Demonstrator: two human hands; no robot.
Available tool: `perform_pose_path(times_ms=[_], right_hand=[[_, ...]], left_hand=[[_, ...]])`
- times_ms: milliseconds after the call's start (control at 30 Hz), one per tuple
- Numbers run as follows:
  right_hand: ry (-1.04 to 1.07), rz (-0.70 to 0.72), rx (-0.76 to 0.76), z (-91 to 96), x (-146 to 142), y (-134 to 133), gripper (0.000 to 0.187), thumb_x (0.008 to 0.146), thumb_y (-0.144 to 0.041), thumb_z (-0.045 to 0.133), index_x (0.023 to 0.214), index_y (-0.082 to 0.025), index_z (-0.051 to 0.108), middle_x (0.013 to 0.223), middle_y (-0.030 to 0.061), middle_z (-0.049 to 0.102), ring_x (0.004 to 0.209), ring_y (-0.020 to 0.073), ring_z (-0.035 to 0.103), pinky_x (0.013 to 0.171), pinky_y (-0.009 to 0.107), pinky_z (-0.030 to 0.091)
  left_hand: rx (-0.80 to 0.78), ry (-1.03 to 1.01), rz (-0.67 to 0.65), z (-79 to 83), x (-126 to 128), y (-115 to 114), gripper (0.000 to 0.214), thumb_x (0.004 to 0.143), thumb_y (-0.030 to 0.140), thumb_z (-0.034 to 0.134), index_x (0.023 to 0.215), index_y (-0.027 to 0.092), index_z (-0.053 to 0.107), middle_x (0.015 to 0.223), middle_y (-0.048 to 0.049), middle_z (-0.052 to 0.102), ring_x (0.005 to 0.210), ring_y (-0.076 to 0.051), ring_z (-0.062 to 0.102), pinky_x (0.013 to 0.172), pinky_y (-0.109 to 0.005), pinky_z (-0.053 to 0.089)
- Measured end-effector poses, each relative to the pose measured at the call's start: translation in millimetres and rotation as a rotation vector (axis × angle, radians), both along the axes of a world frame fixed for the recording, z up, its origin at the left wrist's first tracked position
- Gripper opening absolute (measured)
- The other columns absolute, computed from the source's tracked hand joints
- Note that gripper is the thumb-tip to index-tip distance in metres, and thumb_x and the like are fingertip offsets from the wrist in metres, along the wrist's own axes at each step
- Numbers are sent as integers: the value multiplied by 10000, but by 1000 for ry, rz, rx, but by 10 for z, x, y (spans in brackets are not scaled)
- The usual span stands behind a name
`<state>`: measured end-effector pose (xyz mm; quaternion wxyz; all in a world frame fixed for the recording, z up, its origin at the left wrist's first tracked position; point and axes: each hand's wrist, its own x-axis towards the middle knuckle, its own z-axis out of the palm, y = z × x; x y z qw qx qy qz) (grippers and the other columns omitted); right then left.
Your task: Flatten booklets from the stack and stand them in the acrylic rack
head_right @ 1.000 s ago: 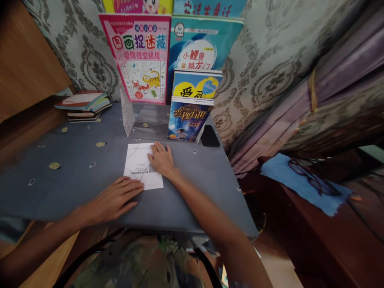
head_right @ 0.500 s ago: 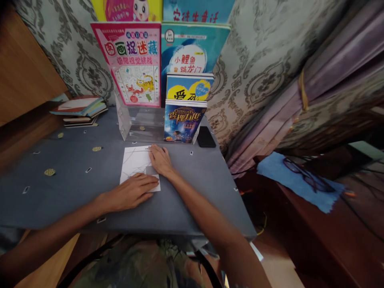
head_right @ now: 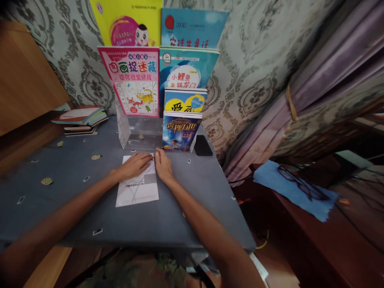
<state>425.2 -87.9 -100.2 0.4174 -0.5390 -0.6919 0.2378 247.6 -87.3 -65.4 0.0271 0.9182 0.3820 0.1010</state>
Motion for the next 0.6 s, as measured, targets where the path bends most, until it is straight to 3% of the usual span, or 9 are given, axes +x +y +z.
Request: perform_pose_path(times_ms=[133, 233, 400, 600], right_hand=[[-12, 29, 5, 27, 11, -34, 405, 1010, -304, 327, 1335, -176, 533, 1223, 121, 699, 1138, 221, 657, 991, 364, 495], [18, 29, 17, 36, 18, -38, 397, 989, -297, 361, 1308, -153, 548, 1185, 129, 710, 1082, 225, 675, 975, 358, 503], [91, 18, 60, 8, 46, 7, 371, 972, -308, 387, 1253, -167, 583, 1150, 119, 719, 1039, 232, 688, 937, 369, 521], [142, 22, 92, -20, 77, 50, 353, 966, -341, 416, 1220, -185, 604, 1103, 115, 728, 973, 247, 707, 889, 394, 547]], left_hand=[[-4, 16, 37, -34, -159, 151, 404, 1015, 293, 367, 1374, 211, 533, 1389, -108, 566, 1262, -269, 516, 1060, -482, 396], [15, 54, 8, 1, -236, 176, 400, 1012, 296, 386, 1376, 254, 545, 1280, -97, 588, 1182, -262, 530, 994, -446, 434], [-6, 206, 8, 208, -208, 172, 402, 990, 311, 450, 1374, 380, 546, 1136, -78, 563, 1067, -255, 529, 863, -384, 475], [-130, 389, 84, 493, -78, 210, 387, 968, 354, 513, 1347, 290, 553, 1216, -111, 609, 1095, -273, 599, 825, -359, 489]])
